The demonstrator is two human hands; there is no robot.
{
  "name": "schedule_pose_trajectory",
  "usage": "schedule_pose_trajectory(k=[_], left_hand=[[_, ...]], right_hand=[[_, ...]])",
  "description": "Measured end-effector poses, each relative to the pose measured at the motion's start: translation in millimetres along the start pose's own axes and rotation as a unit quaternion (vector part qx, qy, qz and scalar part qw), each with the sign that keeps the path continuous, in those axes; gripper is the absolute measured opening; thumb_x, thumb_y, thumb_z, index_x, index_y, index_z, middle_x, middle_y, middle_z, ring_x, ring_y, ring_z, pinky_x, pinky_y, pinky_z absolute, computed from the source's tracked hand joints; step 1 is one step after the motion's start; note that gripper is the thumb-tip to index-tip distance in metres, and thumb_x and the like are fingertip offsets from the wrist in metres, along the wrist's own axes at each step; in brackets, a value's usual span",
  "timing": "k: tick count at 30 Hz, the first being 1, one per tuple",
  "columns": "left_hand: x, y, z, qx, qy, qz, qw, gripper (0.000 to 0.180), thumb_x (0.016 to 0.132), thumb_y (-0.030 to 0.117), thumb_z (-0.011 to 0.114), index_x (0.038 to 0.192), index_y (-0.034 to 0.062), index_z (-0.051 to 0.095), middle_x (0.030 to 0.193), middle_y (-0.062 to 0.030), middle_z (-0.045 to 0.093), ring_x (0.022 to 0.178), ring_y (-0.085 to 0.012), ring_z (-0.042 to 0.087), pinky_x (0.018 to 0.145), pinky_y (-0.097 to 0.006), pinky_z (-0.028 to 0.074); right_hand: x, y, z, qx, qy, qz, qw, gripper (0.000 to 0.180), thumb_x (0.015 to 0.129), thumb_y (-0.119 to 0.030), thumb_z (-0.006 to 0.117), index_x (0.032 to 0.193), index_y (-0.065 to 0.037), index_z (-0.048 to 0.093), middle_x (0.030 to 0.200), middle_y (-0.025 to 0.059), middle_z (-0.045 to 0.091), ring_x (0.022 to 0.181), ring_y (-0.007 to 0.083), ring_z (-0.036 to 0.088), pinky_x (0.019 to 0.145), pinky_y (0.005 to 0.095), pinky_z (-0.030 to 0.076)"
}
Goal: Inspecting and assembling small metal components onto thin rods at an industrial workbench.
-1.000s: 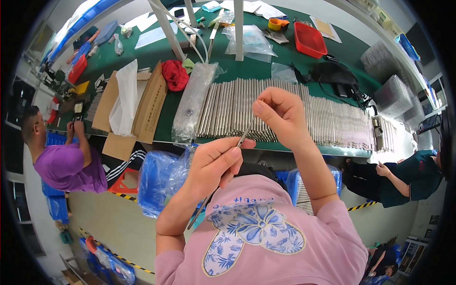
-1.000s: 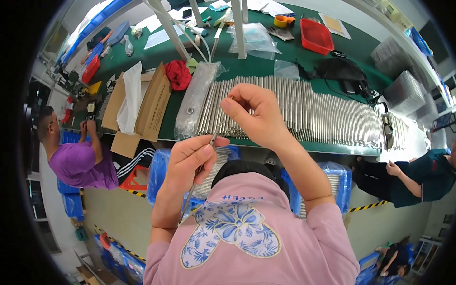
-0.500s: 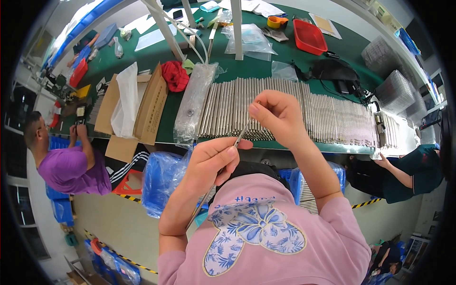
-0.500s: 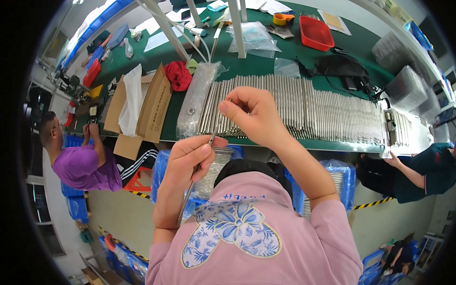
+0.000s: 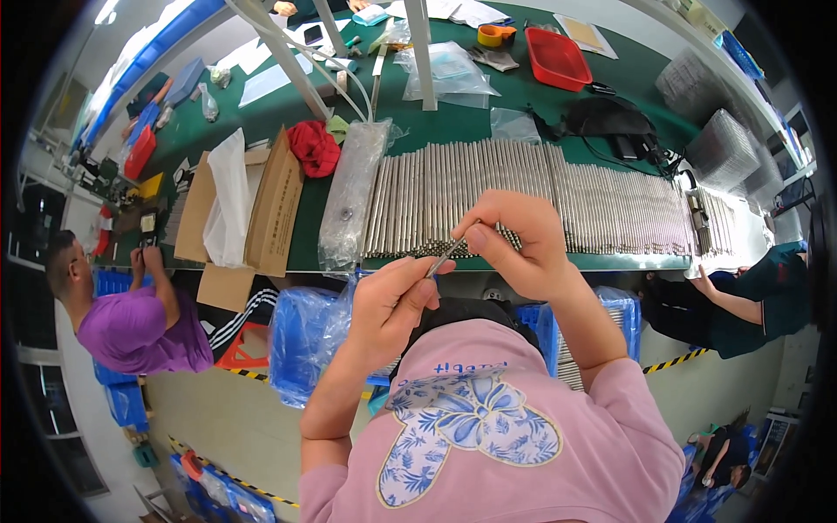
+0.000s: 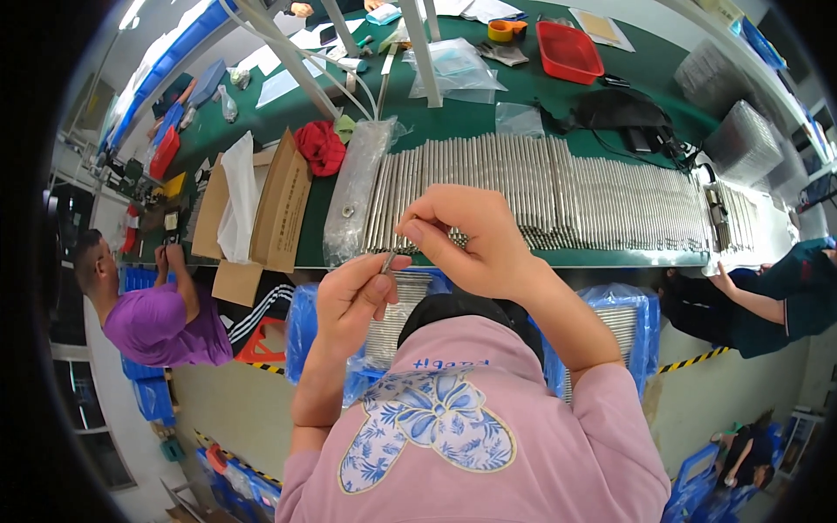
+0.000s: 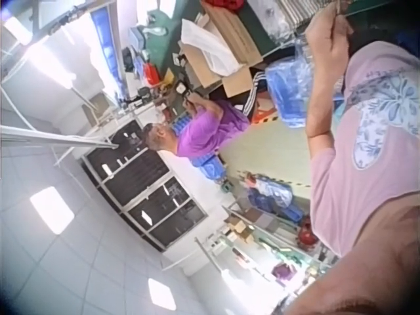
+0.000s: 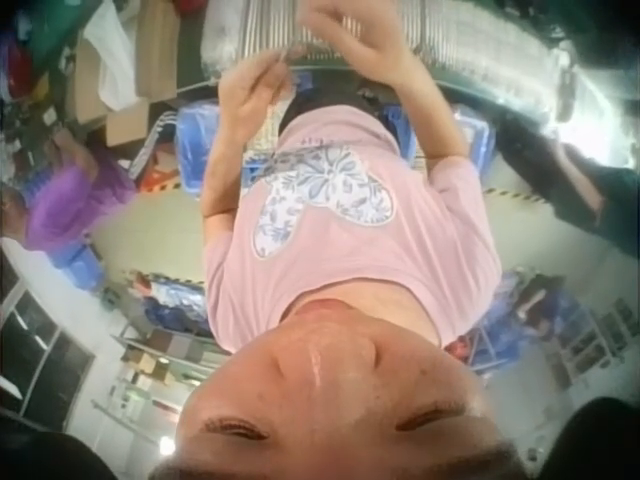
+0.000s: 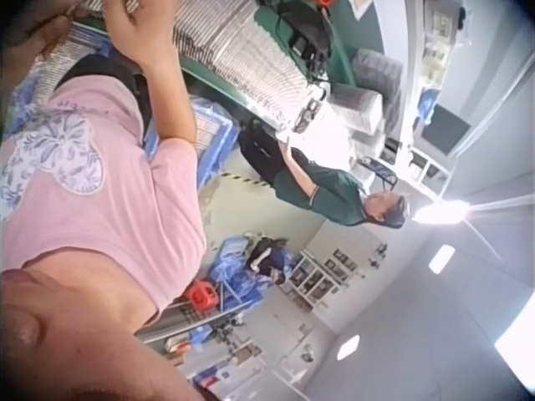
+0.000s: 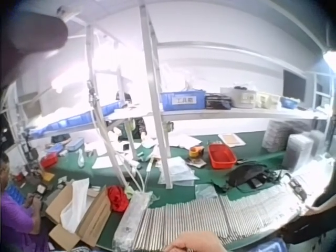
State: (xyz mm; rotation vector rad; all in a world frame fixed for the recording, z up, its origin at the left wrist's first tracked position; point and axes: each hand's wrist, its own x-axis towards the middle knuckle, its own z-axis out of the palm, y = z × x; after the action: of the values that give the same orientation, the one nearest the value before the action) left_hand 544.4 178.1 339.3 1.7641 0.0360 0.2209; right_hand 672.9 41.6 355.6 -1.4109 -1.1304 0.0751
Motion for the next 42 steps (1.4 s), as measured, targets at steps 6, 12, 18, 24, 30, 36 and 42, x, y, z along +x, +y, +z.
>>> schedule_pose_trajectory(k=[6,12,18,24,30,36,42], left_hand=[[1,0,8,0.027,0.024,0.019,0.999,0.02,0.081,0.004,0.048,0.098,-0.0023,0.056,0.07,-0.0067,0.055,0.054,-0.0115,0.051,0.049,-0.022,0.041],[1,-5,9,0.028,0.027,0.043,0.998,0.02,0.082,0.004,0.048,0.098,-0.0039,0.055,0.073,-0.0079,0.056,0.055,-0.0117,0.051,0.05,-0.022,0.042],[2,-10,11,-0.004,0.041,0.019,0.999,0.02,0.082,0.005,0.048,0.098,-0.0035,0.056,0.072,-0.0078,0.056,0.055,-0.0113,0.05,0.05,-0.022,0.041],[-1,-4,7,0.078,0.067,0.064,0.993,0.019,0.082,0.007,0.048,0.097,-0.002,0.057,0.07,-0.0079,0.055,0.055,-0.0121,0.05,0.05,-0.023,0.041],[-1,0,10,0.066,0.041,0.006,0.997,0.019,0.082,0.007,0.049,0.097,-0.0015,0.057,0.069,-0.0081,0.055,0.055,-0.0129,0.051,0.05,-0.023,0.041],[1,-3,12,0.037,0.043,0.006,0.998,0.02,0.082,0.008,0.049,0.097,-0.002,0.056,0.07,-0.0079,0.054,0.056,-0.0131,0.051,0.051,-0.023,0.041],[6,-8,12,0.037,0.037,-0.017,0.998,0.019,0.083,0.007,0.048,0.098,-0.0023,0.056,0.071,-0.008,0.054,0.058,-0.0127,0.051,0.052,-0.023,0.041]], right_hand=[[-8,5,2,-0.02,0.022,0.012,1.0,0.006,0.075,-0.003,0.054,0.071,0.002,0.056,0.059,0.0062,0.052,0.05,0.0113,0.047,0.045,0.0227,0.036],[-10,7,8,0.022,0.053,0.054,0.997,0.004,0.072,-0.003,0.056,0.07,0.001,0.056,0.058,0.0067,0.051,0.048,0.012,0.046,0.044,0.0235,0.036],[-9,7,7,0.025,0.047,0.093,0.994,0.007,0.074,-0.004,0.055,0.072,0.002,0.056,0.058,0.0053,0.051,0.049,0.009,0.045,0.045,0.0222,0.036],[-11,4,1,0.038,0.118,0.099,0.987,0.011,0.082,-0.008,0.05,0.078,0.001,0.055,0.061,-0.0001,0.05,0.051,0.0037,0.043,0.046,0.017,0.034],[-15,5,8,0.104,0.092,0.142,0.98,0.01,0.08,-0.007,0.052,0.075,0.0,0.056,0.062,0.0015,0.053,0.054,0.0054,0.047,0.049,0.0194,0.037],[-16,6,7,0.098,0.101,0.14,0.98,0.01,0.079,-0.007,0.052,0.074,0.001,0.056,0.06,0.0018,0.052,0.053,0.006,0.047,0.048,0.0199,0.037],[-14,10,6,-0.058,0.082,0.048,0.994,0.009,0.077,-0.006,0.053,0.073,0.001,0.056,0.06,0.003,0.052,0.051,0.007,0.045,0.047,0.0209,0.036]])
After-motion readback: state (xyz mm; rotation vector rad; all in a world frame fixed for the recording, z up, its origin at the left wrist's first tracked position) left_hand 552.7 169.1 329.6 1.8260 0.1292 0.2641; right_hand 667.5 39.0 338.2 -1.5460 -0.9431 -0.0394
